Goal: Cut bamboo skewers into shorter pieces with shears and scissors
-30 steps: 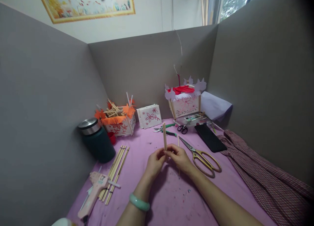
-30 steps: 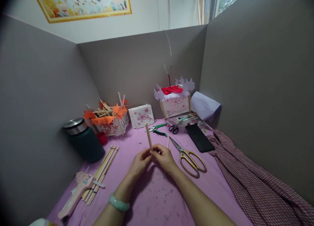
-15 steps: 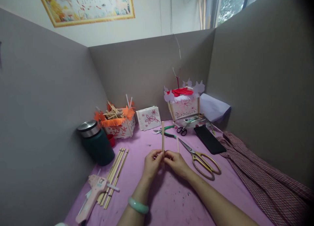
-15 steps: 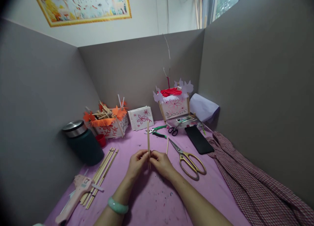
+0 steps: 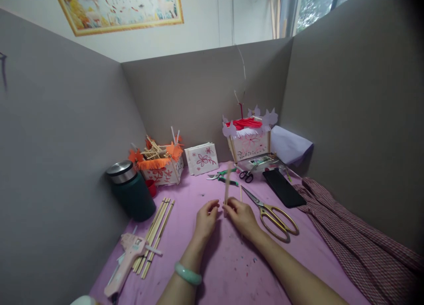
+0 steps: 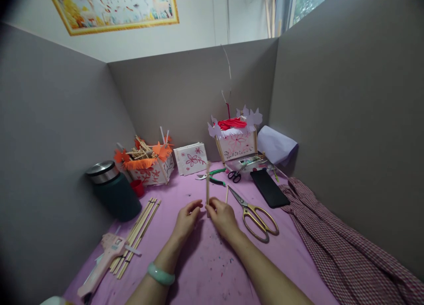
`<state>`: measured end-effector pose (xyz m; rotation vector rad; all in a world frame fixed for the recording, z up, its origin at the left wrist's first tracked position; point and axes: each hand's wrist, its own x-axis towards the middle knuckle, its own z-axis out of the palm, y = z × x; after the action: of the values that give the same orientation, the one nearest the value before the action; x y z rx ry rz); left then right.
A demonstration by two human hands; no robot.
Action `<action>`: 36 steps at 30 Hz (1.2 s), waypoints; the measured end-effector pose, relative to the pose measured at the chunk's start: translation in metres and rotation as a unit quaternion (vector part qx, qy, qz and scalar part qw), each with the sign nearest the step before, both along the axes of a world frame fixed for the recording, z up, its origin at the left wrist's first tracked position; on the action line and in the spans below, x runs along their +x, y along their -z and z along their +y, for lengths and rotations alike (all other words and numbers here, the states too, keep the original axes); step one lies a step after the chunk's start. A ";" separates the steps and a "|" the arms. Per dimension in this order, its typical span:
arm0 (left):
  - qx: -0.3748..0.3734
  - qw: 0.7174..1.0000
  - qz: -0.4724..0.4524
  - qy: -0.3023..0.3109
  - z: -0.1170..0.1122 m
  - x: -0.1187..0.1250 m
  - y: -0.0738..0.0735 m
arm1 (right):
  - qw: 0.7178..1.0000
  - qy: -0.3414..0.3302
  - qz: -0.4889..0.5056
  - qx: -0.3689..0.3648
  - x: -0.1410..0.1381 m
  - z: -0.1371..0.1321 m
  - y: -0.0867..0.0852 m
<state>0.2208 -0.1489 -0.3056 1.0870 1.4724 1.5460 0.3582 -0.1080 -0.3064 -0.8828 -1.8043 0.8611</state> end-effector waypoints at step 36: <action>-0.060 0.982 -0.166 0.071 -0.005 0.001 -0.003 | 0.900 -0.038 0.329 -0.283 0.000 0.017 -0.001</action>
<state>0.2216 -0.1540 -0.3022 0.8001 1.2169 1.4369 0.3582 -0.0908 -0.3057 -0.7369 -1.0047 1.5640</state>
